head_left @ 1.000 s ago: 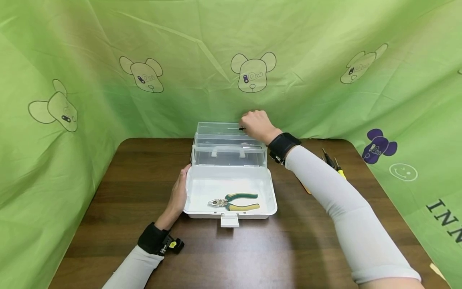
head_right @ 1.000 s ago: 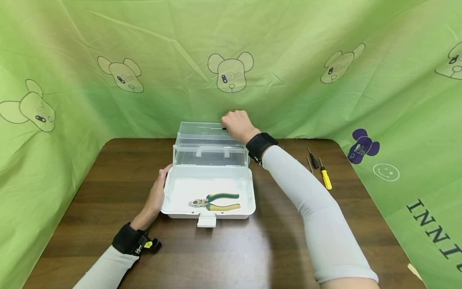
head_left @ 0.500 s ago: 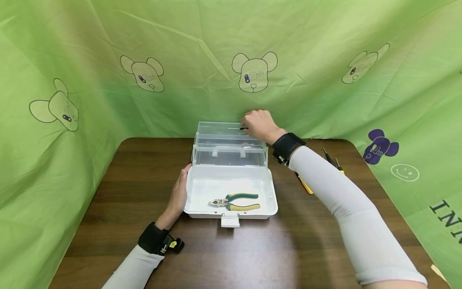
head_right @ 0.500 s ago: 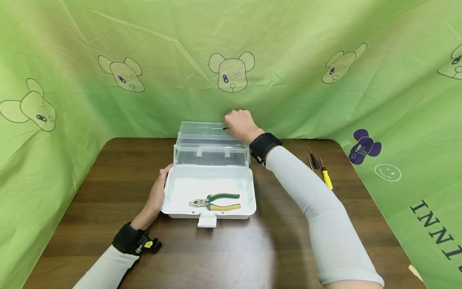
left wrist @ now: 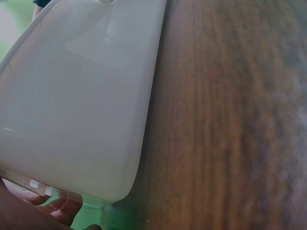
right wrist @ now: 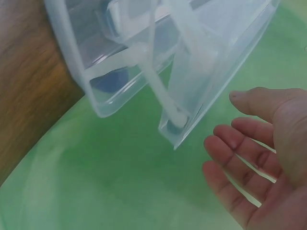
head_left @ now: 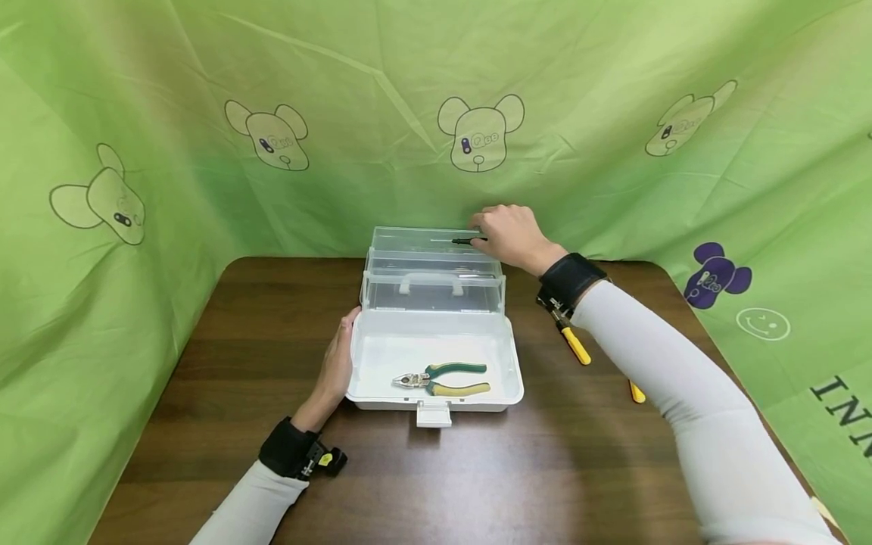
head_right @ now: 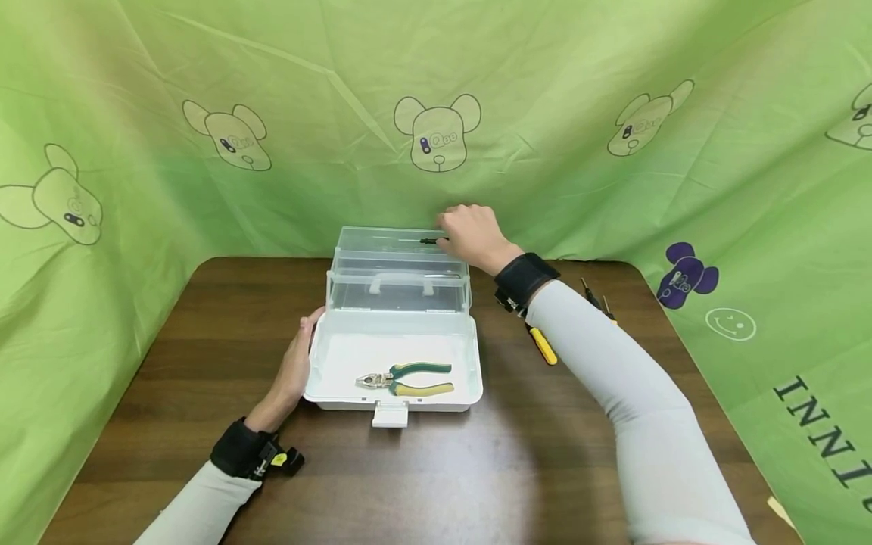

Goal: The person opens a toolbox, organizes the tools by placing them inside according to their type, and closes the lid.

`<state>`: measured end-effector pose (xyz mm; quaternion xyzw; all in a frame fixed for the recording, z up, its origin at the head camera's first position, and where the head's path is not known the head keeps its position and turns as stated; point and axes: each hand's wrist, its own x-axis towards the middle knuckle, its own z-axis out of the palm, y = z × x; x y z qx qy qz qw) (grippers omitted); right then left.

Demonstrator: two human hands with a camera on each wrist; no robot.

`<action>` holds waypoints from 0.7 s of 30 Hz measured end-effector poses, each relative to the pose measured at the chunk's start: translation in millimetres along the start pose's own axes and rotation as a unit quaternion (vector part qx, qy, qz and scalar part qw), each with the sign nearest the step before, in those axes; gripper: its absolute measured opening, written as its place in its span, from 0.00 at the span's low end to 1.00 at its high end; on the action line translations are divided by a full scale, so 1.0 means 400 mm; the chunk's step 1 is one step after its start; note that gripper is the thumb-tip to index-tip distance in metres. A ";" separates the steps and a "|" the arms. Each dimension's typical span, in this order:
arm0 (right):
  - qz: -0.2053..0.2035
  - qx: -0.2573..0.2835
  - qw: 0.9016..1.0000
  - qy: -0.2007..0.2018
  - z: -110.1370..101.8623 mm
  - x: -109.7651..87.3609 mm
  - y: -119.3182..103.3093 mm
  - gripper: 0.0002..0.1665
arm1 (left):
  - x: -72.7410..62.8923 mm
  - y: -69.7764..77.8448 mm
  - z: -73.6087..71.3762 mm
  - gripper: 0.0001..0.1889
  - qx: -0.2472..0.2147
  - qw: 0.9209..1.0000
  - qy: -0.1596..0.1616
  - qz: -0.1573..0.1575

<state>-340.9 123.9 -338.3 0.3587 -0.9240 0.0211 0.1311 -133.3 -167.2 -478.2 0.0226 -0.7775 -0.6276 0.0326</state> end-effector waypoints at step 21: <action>0.046 -0.035 0.998 -0.037 -0.023 -0.198 0.067 0.23 | 0.000 0.001 0.002 0.33 0.006 1.000 0.002 0.003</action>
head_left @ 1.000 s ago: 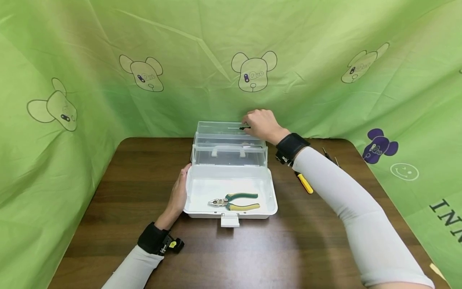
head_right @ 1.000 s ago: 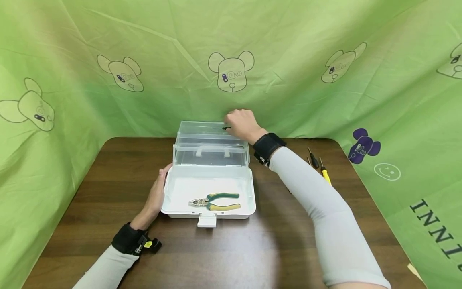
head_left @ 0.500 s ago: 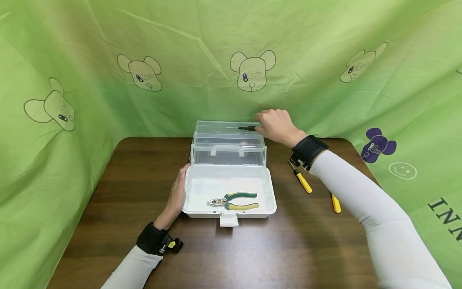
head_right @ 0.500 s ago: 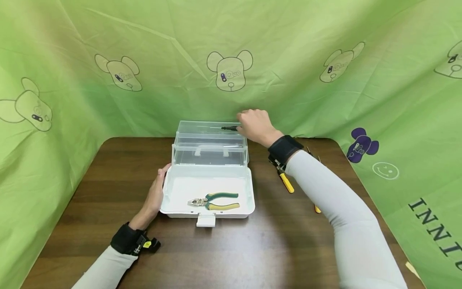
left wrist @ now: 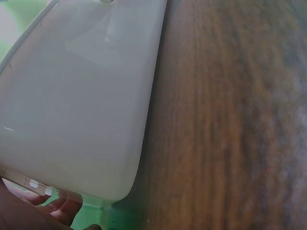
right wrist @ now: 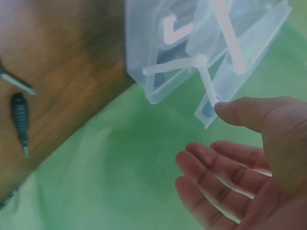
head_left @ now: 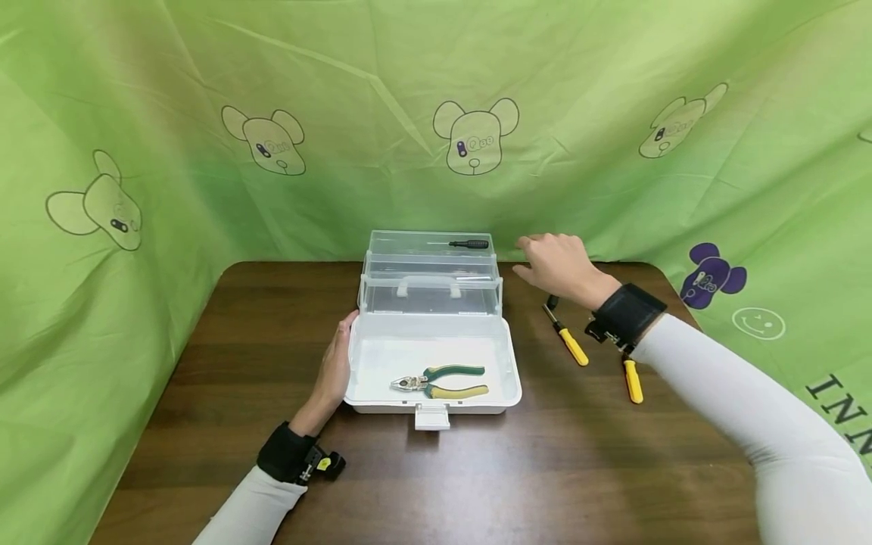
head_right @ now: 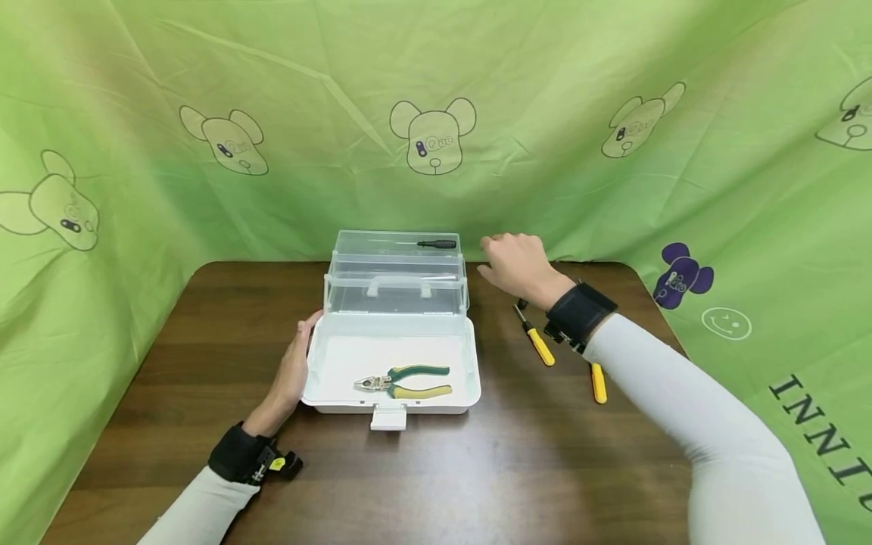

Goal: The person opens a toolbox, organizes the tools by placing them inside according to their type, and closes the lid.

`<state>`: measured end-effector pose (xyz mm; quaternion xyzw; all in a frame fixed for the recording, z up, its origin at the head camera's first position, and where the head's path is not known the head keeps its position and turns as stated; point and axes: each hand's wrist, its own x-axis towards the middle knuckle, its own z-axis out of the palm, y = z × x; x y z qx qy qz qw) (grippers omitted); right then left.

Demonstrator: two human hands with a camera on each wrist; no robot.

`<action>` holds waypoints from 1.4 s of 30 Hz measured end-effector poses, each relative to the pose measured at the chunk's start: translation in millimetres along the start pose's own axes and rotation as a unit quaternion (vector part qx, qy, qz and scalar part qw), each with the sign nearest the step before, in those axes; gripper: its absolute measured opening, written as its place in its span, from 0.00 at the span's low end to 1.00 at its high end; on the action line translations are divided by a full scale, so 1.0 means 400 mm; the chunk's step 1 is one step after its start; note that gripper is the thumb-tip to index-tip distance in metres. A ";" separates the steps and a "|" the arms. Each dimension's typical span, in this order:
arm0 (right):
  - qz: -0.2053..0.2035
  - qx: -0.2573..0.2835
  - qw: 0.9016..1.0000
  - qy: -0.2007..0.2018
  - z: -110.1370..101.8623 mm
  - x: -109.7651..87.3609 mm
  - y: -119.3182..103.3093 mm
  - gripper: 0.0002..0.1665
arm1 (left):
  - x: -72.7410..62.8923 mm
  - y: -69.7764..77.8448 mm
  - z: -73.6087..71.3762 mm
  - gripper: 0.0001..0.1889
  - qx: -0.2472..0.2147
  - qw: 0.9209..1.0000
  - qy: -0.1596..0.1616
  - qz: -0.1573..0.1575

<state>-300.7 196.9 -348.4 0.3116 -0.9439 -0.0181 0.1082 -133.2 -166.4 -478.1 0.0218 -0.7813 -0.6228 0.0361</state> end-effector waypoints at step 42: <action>0.098 0.079 0.987 -0.101 0.154 -0.302 0.111 0.26 | 0.000 -0.004 0.003 0.33 -0.004 1.000 0.005 0.011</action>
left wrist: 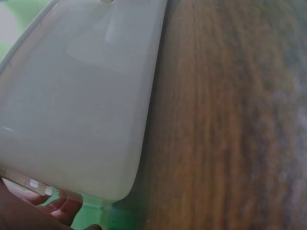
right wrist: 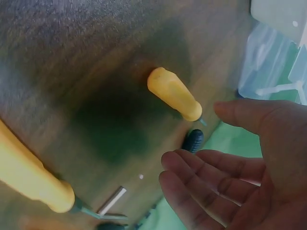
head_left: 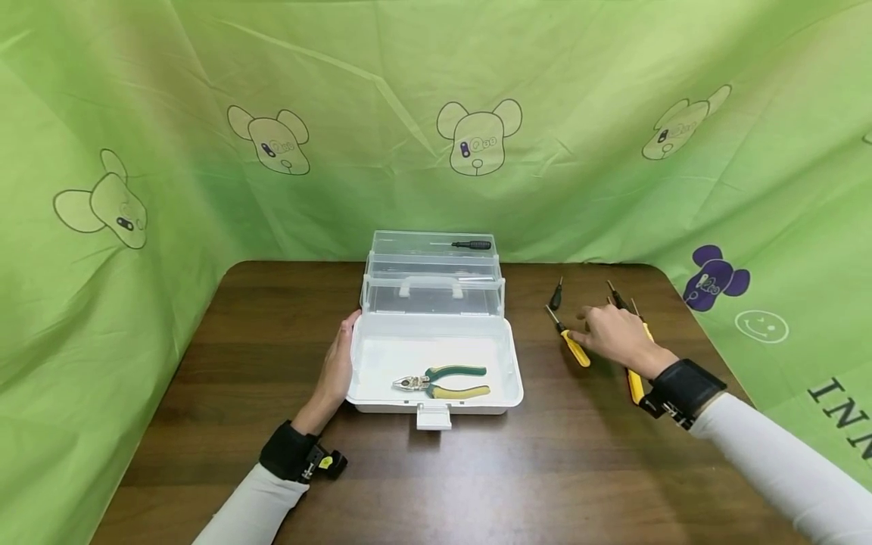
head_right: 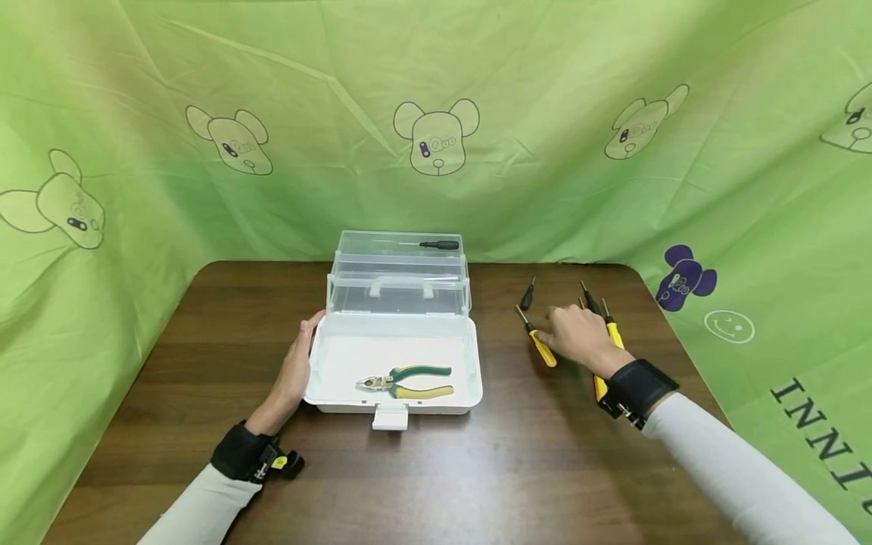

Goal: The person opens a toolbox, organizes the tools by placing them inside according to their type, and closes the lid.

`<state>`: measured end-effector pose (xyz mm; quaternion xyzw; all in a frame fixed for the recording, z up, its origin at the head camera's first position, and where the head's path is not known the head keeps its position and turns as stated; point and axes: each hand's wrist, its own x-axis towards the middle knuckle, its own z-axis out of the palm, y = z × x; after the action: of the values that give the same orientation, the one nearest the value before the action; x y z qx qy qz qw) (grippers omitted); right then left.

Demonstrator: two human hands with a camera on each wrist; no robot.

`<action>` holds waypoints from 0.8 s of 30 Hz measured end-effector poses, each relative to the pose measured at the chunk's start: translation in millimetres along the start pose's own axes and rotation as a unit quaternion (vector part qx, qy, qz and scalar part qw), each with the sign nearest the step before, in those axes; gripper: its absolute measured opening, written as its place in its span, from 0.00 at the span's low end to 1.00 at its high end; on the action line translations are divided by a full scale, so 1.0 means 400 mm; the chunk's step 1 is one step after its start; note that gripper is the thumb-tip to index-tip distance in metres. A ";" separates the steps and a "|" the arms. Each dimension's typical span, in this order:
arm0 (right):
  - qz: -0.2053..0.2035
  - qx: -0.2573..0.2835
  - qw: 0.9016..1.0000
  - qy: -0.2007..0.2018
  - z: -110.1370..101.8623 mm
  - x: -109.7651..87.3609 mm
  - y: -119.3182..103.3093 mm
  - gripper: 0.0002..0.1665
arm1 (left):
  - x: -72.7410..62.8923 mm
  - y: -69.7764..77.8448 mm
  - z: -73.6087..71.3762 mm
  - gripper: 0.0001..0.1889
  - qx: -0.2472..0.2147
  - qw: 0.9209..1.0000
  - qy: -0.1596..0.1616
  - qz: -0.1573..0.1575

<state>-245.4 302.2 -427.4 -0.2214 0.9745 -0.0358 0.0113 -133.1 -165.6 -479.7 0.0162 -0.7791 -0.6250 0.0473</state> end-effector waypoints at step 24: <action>0.022 0.036 0.999 -0.007 0.055 -0.015 0.005 0.16 | -0.003 0.001 0.002 0.33 0.001 1.000 -0.001 -0.005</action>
<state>-239.9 305.4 -449.5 -0.1998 0.9771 -0.0686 0.0270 -132.1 -164.6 -479.5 0.0191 -0.7798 -0.6243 0.0432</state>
